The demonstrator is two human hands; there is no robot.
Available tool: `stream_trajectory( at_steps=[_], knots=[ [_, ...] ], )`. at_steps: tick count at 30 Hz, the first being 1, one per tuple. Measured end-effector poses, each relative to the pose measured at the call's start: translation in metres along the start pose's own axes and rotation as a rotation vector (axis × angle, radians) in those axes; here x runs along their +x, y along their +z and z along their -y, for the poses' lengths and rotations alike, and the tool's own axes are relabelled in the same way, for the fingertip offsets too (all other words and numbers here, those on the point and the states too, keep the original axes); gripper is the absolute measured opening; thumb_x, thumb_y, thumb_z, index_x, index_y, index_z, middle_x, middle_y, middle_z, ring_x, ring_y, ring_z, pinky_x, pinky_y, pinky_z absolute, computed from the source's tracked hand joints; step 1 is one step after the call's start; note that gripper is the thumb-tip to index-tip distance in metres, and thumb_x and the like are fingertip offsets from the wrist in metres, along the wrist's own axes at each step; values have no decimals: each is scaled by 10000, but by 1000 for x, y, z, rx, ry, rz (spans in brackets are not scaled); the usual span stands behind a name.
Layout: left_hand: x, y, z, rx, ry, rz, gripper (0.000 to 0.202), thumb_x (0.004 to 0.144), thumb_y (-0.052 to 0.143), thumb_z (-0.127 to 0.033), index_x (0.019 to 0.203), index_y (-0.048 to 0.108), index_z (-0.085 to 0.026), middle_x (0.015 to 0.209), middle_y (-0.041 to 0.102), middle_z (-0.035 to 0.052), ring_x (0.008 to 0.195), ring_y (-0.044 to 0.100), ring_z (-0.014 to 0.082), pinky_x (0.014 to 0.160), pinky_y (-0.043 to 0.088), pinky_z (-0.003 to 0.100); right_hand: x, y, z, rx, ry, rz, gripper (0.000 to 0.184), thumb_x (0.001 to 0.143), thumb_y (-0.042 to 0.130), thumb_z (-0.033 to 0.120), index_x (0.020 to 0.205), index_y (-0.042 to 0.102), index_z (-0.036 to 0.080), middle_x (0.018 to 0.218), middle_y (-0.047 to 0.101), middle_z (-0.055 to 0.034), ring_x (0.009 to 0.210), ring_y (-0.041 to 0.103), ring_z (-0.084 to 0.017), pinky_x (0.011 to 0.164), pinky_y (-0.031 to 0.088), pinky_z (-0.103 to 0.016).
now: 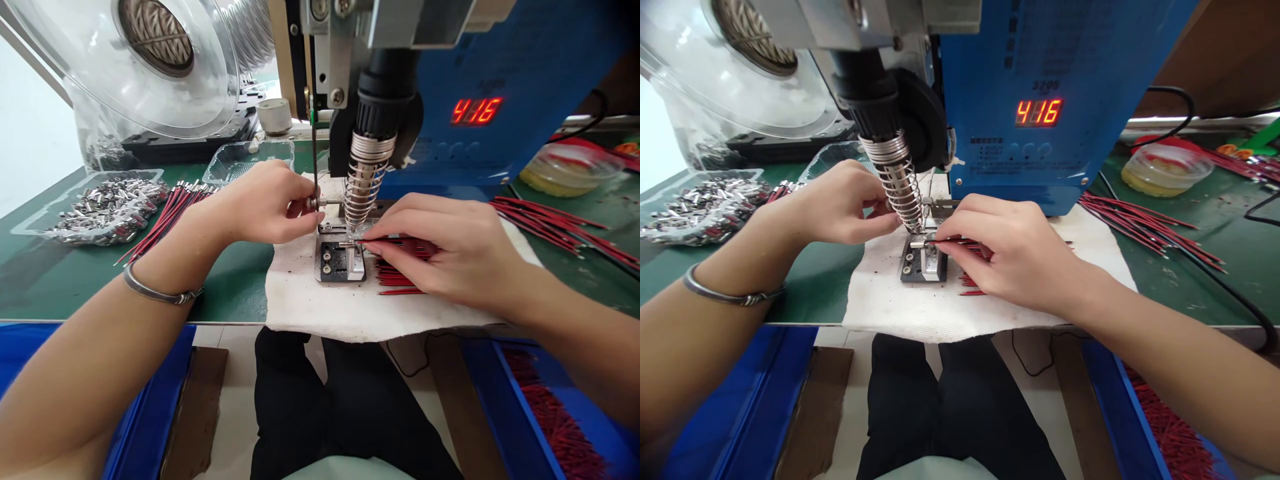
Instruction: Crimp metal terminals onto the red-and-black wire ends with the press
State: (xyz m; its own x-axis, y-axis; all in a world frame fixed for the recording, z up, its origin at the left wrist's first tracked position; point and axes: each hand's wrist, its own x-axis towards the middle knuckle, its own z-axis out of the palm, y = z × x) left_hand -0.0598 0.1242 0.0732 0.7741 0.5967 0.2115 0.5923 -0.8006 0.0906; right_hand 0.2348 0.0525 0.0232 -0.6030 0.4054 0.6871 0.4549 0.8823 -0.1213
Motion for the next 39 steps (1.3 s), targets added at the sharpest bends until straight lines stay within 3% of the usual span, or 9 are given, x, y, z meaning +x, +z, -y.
stream_trajectory(
  at_steps=[13,21,31,39],
  knots=[
    [0,-1,-2,-9,-21,16,322,964,595,-280,703,410,-304,590,542,-12,579,431,172,686,359,405,-1,0,2,-7,-4,-57,171,1176,792,126,1196,873,275,1119,931,-6,932,884,-188,810,705,-309],
    [0,2,4,-31,11,-6,334,938,612,-345,692,388,-314,552,521,-3,549,432,195,694,383,438,0,2,1,-7,-17,-73,157,1176,801,121,1184,855,269,1117,932,-9,921,888,-186,788,702,-307],
    [1,3,6,-11,8,-4,329,955,626,-341,682,448,-303,582,592,18,577,510,221,695,433,446,0,2,1,2,-6,-82,161,1178,804,127,1190,868,275,1142,933,-15,930,883,-193,814,716,-322],
    [1,-1,-2,-17,-32,10,269,907,566,-389,696,414,-318,591,560,2,570,461,183,671,373,418,0,3,1,-3,-5,-80,171,1166,811,120,1186,879,276,1142,935,-25,946,897,-204,816,713,-320]
  ],
)
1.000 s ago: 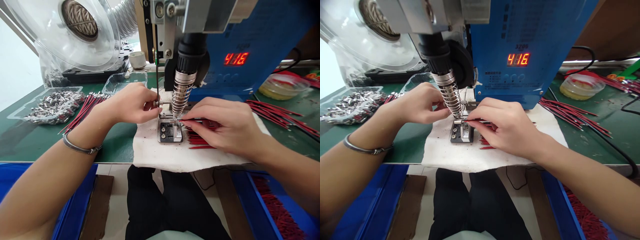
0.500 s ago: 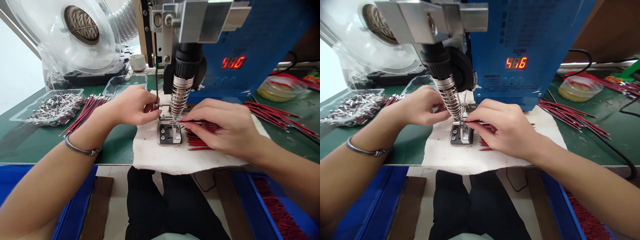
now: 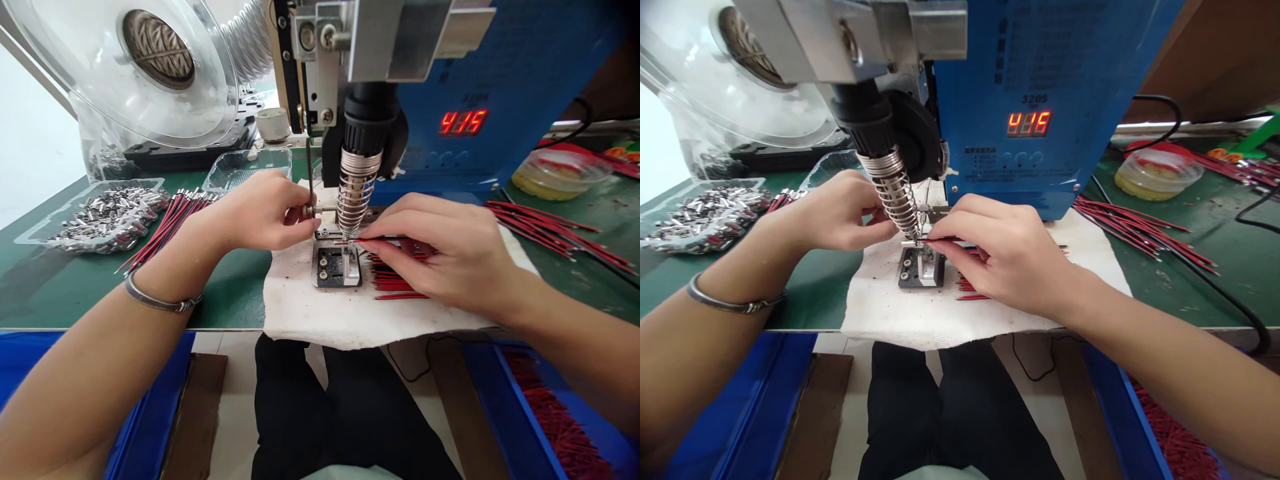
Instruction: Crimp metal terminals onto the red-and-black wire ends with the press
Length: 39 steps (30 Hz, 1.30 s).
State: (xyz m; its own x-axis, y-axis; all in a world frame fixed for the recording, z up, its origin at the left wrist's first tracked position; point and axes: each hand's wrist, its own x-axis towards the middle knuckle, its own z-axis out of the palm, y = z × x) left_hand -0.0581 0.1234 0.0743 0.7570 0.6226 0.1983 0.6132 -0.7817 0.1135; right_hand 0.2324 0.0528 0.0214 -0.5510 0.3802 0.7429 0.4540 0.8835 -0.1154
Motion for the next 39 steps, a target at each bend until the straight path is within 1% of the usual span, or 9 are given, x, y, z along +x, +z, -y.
stream_trajectory(
  at_steps=[4,7,10,15,22,25,29,35,39],
  knots=[
    [0,0,3,-15,26,-1,291,894,631,-397,691,439,-317,577,573,4,562,469,192,651,382,426,1,-1,1,-26,15,6,176,1182,792,150,1184,886,299,1139,942,-15,916,897,-212,794,730,-347],
    [0,0,4,-11,54,-11,308,911,659,-359,702,439,-306,574,579,-2,570,476,193,645,386,420,1,-1,1,-38,18,7,181,1185,783,157,1190,895,299,1136,944,-16,912,900,-212,797,738,-345],
    [-1,-1,2,1,42,2,302,930,646,-336,716,436,-297,593,582,-9,588,476,182,656,388,406,1,-1,2,-35,13,5,170,1178,796,152,1185,890,293,1126,943,-14,912,901,-209,796,736,-336],
    [0,0,0,-2,12,-7,302,904,607,-387,691,405,-317,577,546,-4,570,443,185,662,365,423,1,-1,3,-27,14,-6,156,1172,801,129,1160,868,269,1118,942,-15,918,896,-197,799,727,-323],
    [1,3,9,-17,57,-14,284,898,610,-408,686,453,-303,557,572,6,537,472,193,634,387,430,1,-1,2,-37,34,0,179,1175,792,139,1177,889,289,1136,944,-15,919,903,-216,802,741,-348],
    [1,3,10,-28,67,-20,291,898,618,-428,686,463,-303,553,581,12,525,480,196,621,388,440,1,-1,2,-26,31,-5,170,1182,781,132,1173,876,273,1126,941,-26,925,903,-216,805,744,-347],
    [1,4,10,-21,74,-25,296,907,631,-413,688,468,-300,553,589,11,536,483,199,624,389,441,0,-1,2,-22,31,14,175,1184,775,134,1181,873,279,1138,938,-32,941,903,-222,815,751,-357],
    [1,4,8,-15,49,-24,321,904,650,-399,687,433,-307,566,576,9,554,473,203,651,388,443,0,-2,0,-3,22,65,182,1174,779,156,1172,884,305,1113,930,-11,916,892,-218,792,742,-353],
    [0,2,2,-9,23,-7,315,919,625,-363,697,409,-310,584,553,1,566,451,193,681,384,432,1,-2,1,8,-1,74,168,1182,764,133,1158,852,274,1098,918,-26,916,884,-213,780,730,-341]
  ],
)
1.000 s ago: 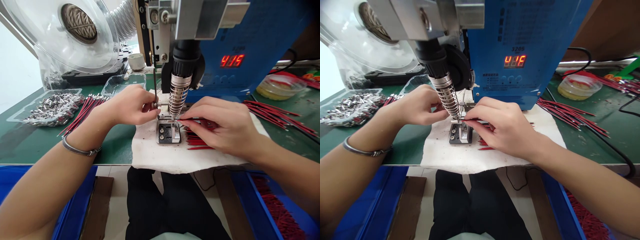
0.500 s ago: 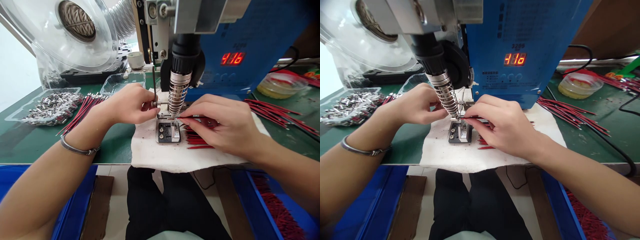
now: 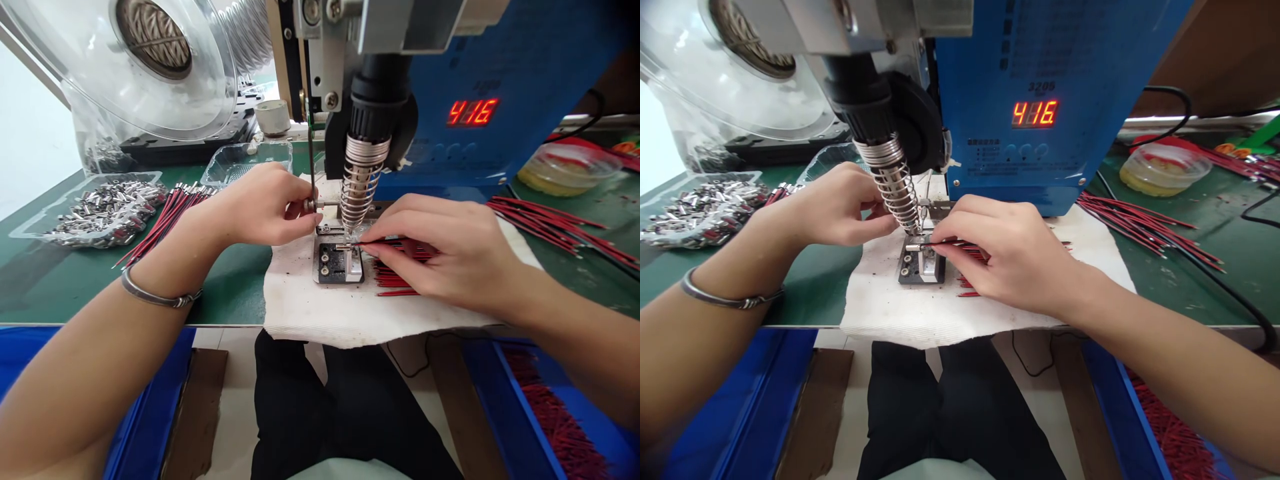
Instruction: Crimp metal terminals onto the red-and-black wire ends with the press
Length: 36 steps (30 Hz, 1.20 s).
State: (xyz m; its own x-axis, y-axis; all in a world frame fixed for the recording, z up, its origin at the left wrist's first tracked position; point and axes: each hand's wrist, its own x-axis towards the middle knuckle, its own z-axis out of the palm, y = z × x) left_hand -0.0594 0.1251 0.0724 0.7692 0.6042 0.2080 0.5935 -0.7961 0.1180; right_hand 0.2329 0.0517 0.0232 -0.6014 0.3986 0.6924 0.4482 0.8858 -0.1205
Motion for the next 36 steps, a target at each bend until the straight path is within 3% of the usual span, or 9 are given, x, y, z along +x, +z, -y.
stream_trajectory(
  at_steps=[13,26,36],
  knots=[
    [1,2,4,-18,25,-34,309,916,602,-376,669,426,-313,533,524,-4,536,427,194,657,368,434,-2,-1,-3,-20,3,9,154,1179,766,140,1151,844,270,1094,912,-28,880,858,-200,717,693,-341],
    [2,1,0,-37,13,-20,317,903,608,-377,673,398,-323,540,486,-7,545,400,201,694,384,458,-2,-2,-2,-36,2,8,212,1167,753,130,1111,869,299,1104,916,-16,903,875,-216,768,700,-347],
    [1,4,8,-51,87,-66,318,926,636,-358,682,438,-306,534,502,-14,529,423,197,651,367,446,-2,0,-2,-40,-5,-20,178,1156,792,98,1113,851,261,1122,911,-39,977,892,-224,814,741,-347]
  ],
)
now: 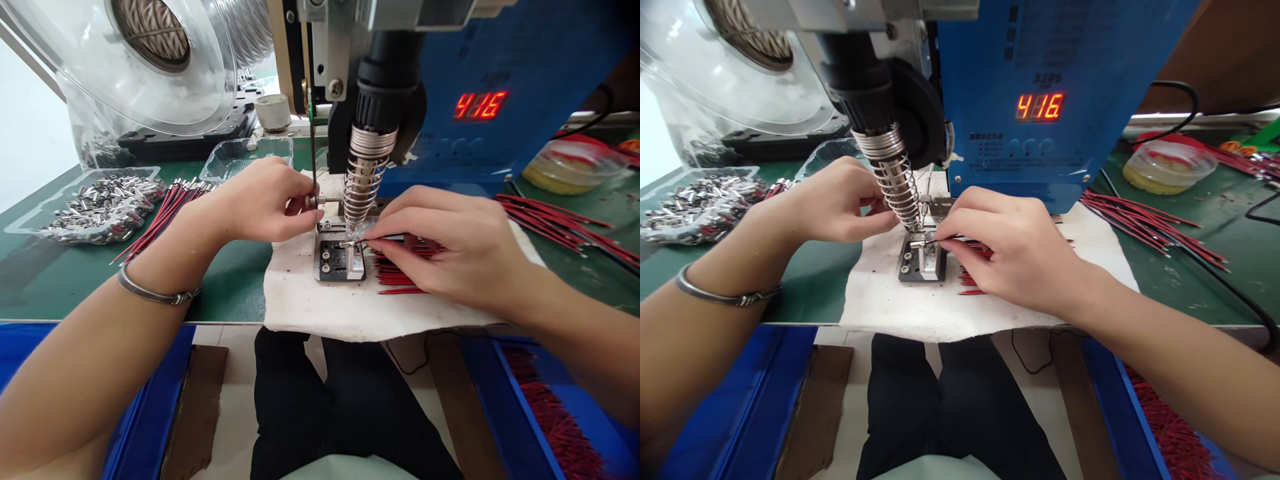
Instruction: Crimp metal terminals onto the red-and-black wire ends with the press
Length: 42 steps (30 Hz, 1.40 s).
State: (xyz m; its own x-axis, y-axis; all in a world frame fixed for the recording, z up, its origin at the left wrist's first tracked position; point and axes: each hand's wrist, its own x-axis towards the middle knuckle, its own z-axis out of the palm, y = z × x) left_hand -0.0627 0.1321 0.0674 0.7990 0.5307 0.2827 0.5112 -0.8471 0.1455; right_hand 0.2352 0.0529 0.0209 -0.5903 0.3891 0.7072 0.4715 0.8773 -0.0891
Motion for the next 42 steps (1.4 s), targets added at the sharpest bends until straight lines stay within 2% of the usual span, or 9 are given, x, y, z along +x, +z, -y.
stream_trajectory(
  at_steps=[3,13,23,29,34,38,42],
  knots=[
    [1,0,1,3,-2,5,310,916,621,-368,670,441,-310,521,505,-13,503,431,196,635,364,458,0,-1,1,-4,-3,0,237,1141,787,66,1111,836,297,1128,912,-17,986,898,-226,824,748,-350],
    [1,-2,-4,18,-33,15,284,915,610,-346,679,458,-299,545,507,-22,519,435,171,661,366,431,-1,-1,2,-24,13,-33,212,1134,782,46,1155,855,244,1178,901,-44,1008,892,-206,853,756,-323],
    [0,-1,-3,27,-46,33,308,930,600,-366,680,431,-304,542,479,-7,536,428,197,667,379,456,-2,-1,1,-18,6,-23,246,1120,784,31,1141,847,268,1174,897,-40,992,879,-205,825,734,-328],
    [0,-3,-7,45,-54,30,288,927,592,-327,688,434,-299,553,478,-21,555,411,171,655,351,412,0,-2,3,28,14,16,232,1131,777,54,1137,861,269,1130,908,-40,986,901,-234,815,755,-360],
    [1,-2,-6,31,-30,20,296,936,577,-339,683,426,-305,537,465,-24,515,394,178,657,354,431,0,-5,3,32,25,36,224,1158,785,91,1133,866,298,1119,911,-41,957,893,-235,794,761,-380],
    [1,-2,-6,37,-52,31,291,935,585,-336,690,430,-309,549,474,-20,523,410,188,668,365,440,0,-5,1,29,6,37,130,1196,790,160,1147,866,254,1121,910,-32,955,882,-211,803,750,-351],
    [1,-1,-5,31,-51,27,297,919,595,-344,682,419,-312,545,471,-14,524,409,198,674,374,457,0,-4,-1,27,8,45,175,1200,773,152,1154,874,286,1137,911,-28,968,884,-211,822,737,-343]
  ],
)
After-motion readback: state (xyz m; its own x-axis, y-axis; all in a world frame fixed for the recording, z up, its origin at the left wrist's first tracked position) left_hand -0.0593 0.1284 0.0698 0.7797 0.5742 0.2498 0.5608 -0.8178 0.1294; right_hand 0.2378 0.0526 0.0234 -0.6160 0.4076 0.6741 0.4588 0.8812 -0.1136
